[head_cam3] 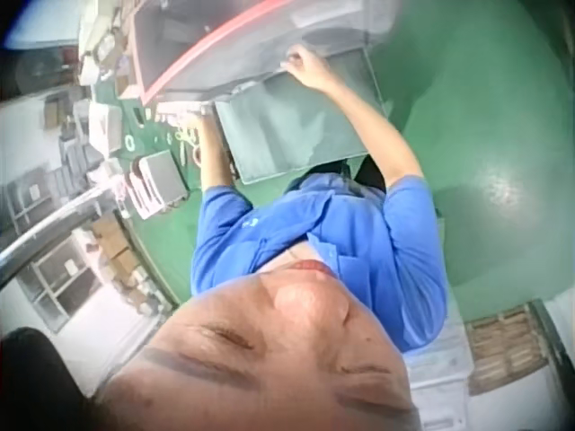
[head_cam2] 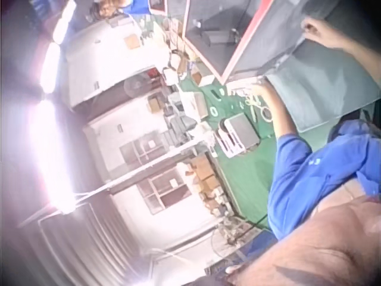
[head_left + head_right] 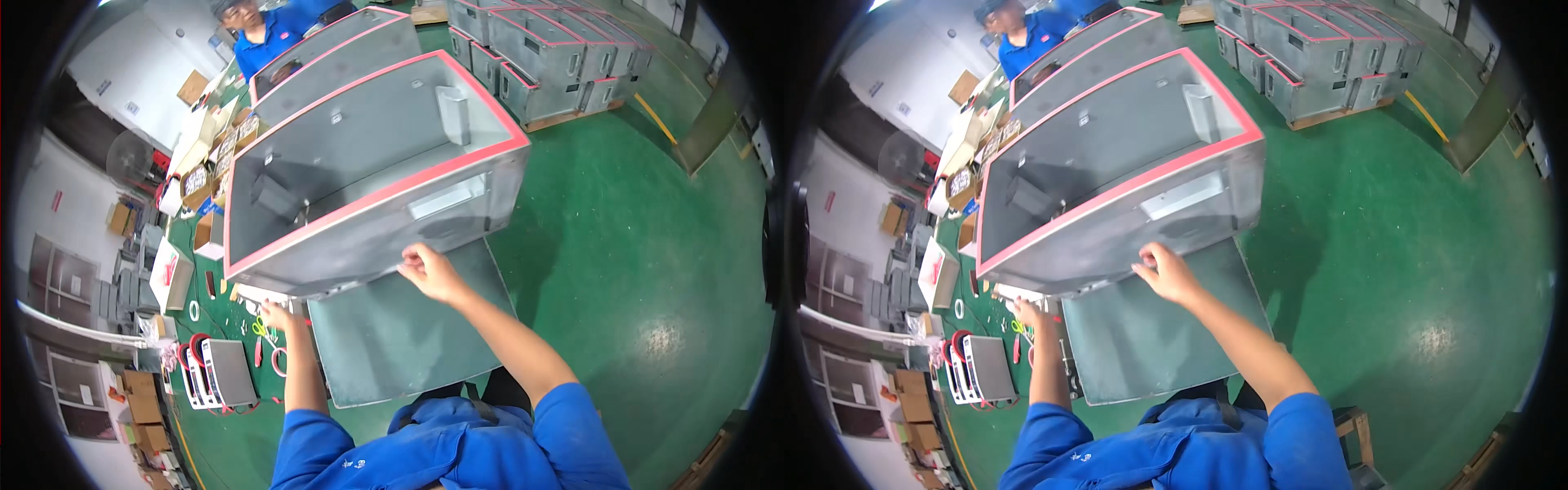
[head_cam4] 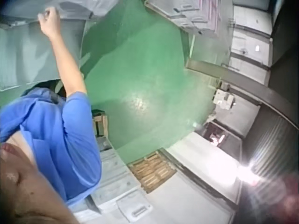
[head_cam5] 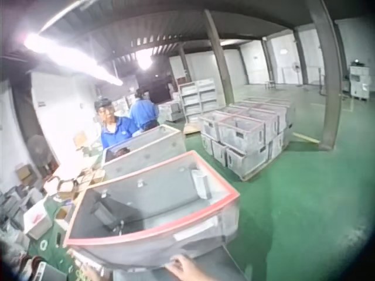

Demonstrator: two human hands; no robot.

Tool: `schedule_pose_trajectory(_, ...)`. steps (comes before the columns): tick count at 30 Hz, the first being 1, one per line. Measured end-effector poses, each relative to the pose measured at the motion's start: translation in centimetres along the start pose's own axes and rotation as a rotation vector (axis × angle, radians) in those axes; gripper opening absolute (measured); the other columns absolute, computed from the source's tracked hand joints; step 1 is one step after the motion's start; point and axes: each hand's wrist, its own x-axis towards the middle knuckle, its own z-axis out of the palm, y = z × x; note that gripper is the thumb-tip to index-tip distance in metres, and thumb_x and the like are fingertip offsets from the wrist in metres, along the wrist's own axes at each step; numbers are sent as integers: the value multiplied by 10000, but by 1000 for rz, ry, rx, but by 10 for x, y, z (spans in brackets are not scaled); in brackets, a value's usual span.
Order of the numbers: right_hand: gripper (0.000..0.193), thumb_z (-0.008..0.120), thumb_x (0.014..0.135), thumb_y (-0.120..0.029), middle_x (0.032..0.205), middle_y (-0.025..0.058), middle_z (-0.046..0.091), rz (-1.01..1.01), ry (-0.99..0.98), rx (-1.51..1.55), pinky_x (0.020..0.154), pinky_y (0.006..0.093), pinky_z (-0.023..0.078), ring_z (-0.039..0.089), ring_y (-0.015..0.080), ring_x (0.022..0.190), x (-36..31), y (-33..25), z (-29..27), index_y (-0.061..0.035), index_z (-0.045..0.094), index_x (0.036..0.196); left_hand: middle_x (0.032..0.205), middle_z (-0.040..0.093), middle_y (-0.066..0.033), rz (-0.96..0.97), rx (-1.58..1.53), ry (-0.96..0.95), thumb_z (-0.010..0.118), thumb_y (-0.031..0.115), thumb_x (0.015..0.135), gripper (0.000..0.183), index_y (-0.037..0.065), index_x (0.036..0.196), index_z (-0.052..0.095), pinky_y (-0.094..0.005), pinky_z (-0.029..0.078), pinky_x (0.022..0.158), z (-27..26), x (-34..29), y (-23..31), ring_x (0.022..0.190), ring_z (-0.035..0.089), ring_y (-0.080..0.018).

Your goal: Smoothing the edges of a cutout on a metal enclosure using a hand deburring tool.

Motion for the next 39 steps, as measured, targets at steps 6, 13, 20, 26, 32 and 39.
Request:
schedule_pose_trajectory(6,290,594,761,-253,824,92,584,176,-252,123,699,302,453,575,192,789,-78,67,-36,-38,506,934,618,409,23,-129,-36,-390,380,194,889,136,72,858,433,-188,325,416,-51,-148,2,472,372,-58)
schedule_pose_trajectory(13,333,502,790,-264,897,226,553,150,-603,124,719,431,432,542,366,837,-107,94,-82,5,426,971,733,473,-19,-661,-191,-428,454,169,865,131,44,902,465,-232,400,591,-9,-365,4,642,446,-106)
schedule_pose_trajectory(20,241,450,810,-205,807,251,561,269,-733,136,663,470,422,539,402,779,-94,119,-157,19,450,900,803,524,-55,-704,-8,-384,490,153,847,148,16,898,512,-259,430,650,48,-447,15,710,498,-138)
schedule_pose_trajectory(26,243,436,813,-212,806,234,572,267,-821,73,652,475,428,552,386,761,-90,135,-165,10,463,908,788,548,-56,-726,114,-334,528,150,827,178,-2,919,528,-242,420,660,59,-463,9,729,520,-145)
schedule_pose_trajectory(32,260,423,830,-258,788,232,568,318,-861,8,658,458,429,545,393,751,-85,133,-164,-19,480,917,783,534,-35,-689,234,-162,521,145,830,211,8,991,517,-231,419,615,50,-462,17,684,496,-109)
schedule_pose_trajectory(39,163,432,827,-195,653,164,548,536,-518,-6,581,399,442,562,337,636,-97,184,-248,-42,478,858,810,489,-39,363,451,-244,457,9,821,227,-10,1045,490,-218,393,618,121,-437,115,697,456,-102)
